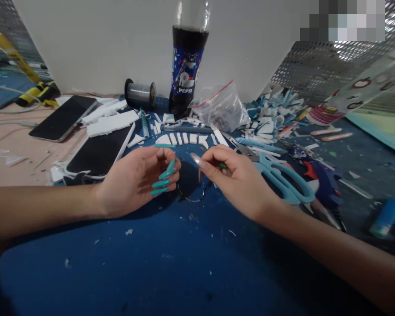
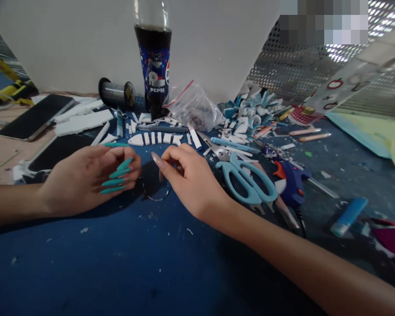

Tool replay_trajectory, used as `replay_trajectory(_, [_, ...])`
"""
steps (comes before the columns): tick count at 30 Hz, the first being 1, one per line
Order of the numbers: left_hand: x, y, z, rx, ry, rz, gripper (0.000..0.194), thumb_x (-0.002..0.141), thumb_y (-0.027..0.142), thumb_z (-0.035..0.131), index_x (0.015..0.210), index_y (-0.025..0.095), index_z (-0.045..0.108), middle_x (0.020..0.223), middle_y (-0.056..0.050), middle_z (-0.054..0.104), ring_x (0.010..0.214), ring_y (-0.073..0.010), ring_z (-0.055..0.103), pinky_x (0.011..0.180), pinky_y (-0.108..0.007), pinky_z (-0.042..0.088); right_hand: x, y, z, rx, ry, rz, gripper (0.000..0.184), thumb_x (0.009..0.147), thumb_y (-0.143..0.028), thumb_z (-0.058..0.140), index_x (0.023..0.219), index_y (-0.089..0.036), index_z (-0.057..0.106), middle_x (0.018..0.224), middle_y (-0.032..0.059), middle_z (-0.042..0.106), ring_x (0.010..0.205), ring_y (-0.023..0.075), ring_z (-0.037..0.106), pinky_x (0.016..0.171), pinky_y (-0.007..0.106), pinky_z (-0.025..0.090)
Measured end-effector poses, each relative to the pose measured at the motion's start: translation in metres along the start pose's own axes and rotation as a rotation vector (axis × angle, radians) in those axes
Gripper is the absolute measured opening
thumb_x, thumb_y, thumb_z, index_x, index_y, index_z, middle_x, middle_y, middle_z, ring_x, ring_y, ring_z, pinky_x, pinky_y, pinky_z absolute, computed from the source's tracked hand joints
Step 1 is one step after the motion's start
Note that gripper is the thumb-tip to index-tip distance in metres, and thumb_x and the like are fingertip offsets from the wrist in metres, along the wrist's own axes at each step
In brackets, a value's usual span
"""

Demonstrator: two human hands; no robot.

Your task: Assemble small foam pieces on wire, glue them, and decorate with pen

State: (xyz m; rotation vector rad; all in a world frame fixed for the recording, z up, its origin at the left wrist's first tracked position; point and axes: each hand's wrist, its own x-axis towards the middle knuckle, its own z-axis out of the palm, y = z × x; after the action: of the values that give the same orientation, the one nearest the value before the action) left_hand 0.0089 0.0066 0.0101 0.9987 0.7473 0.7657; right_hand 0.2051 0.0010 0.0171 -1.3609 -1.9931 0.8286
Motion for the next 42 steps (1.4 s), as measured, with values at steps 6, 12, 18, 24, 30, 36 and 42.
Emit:
replay_trajectory(6, [0.003, 0.004, -0.001, -0.288, -0.048, -0.143, 0.042, 0.093, 0.043, 0.034, 0.060, 0.018, 0.041, 0.061, 0.002, 0.029, 0.048, -0.0088, 0.024, 0.043, -0.024, 0.030, -0.005, -0.001, 0.007, 0.136, 0.009, -0.023, 0.033, 0.094, -0.035, 0.046, 0.065, -0.019, 0.049, 0.076, 0.0004, 0.046, 0.075, 0.0136, 0.048, 0.070, 0.029, 0.038])
replay_trajectory(12, [0.005, 0.005, -0.002, -0.426, -0.091, -0.198, 0.045, 0.094, 0.041, 0.033, 0.056, 0.018, 0.035, 0.055, 0.004, 0.023, 0.045, -0.0078, 0.015, 0.041, -0.022, 0.021, -0.011, -0.005, 0.011, 0.294, -0.081, 0.012, 0.033, 0.097, -0.032, 0.042, 0.068, -0.019, 0.049, 0.071, -0.0003, 0.049, 0.067, 0.0117, 0.047, 0.065, 0.027, 0.038])
replay_trajectory(18, [0.006, 0.005, -0.004, -0.478, -0.217, -0.299, 0.044, 0.097, 0.039, 0.024, 0.060, 0.017, 0.035, 0.053, 0.005, 0.023, 0.045, -0.0076, 0.013, 0.043, -0.021, 0.019, -0.015, 0.001, 0.014, 0.376, -0.140, -0.079, 0.032, 0.097, -0.025, 0.043, 0.067, -0.018, 0.050, 0.067, -0.0019, 0.049, 0.062, 0.0085, 0.047, 0.061, 0.024, 0.039])
replay_trajectory(24, [0.006, 0.001, -0.007, -0.486, -0.370, -0.401, 0.050, 0.094, 0.053, 0.025, 0.061, 0.017, 0.033, 0.055, 0.005, 0.022, 0.046, -0.0076, 0.017, 0.046, -0.021, 0.018, -0.018, -0.001, 0.015, 0.366, -0.219, -0.113, 0.030, 0.095, -0.021, 0.045, 0.065, -0.017, 0.050, 0.066, -0.0032, 0.049, 0.061, 0.0055, 0.048, 0.058, 0.019, 0.040])
replay_trajectory(30, [0.006, 0.001, -0.008, -0.489, -0.429, -0.425, 0.049, 0.093, 0.054, 0.030, 0.062, 0.017, 0.034, 0.055, 0.005, 0.024, 0.047, -0.0077, 0.018, 0.047, -0.022, 0.018, -0.017, -0.002, 0.015, 0.384, -0.234, -0.127, 0.030, 0.095, -0.020, 0.045, 0.066, -0.017, 0.050, 0.065, -0.0039, 0.050, 0.060, 0.0043, 0.048, 0.056, 0.017, 0.039])
replay_trajectory(36, [0.007, 0.002, -0.008, -0.486, -0.392, -0.479, 0.041, 0.092, 0.042, 0.041, 0.061, 0.017, 0.034, 0.054, 0.006, 0.022, 0.046, -0.0071, 0.016, 0.046, -0.021, 0.018, -0.017, -0.001, 0.016, 0.400, -0.249, -0.117, 0.027, 0.094, -0.017, 0.046, 0.067, -0.018, 0.051, 0.066, -0.0038, 0.051, 0.060, 0.0042, 0.050, 0.056, 0.016, 0.041])
replay_trajectory(42, [0.007, 0.003, -0.008, -0.532, -0.353, -0.548, 0.040, 0.092, 0.043, 0.038, 0.062, 0.016, 0.039, 0.055, 0.006, 0.021, 0.047, -0.0074, 0.012, 0.046, -0.019, 0.022, -0.018, -0.002, 0.015, 0.461, -0.301, -0.049, 0.025, 0.093, -0.019, 0.047, 0.069, -0.018, 0.052, 0.062, -0.0048, 0.052, 0.053, 0.0037, 0.046, 0.048, 0.016, 0.037])
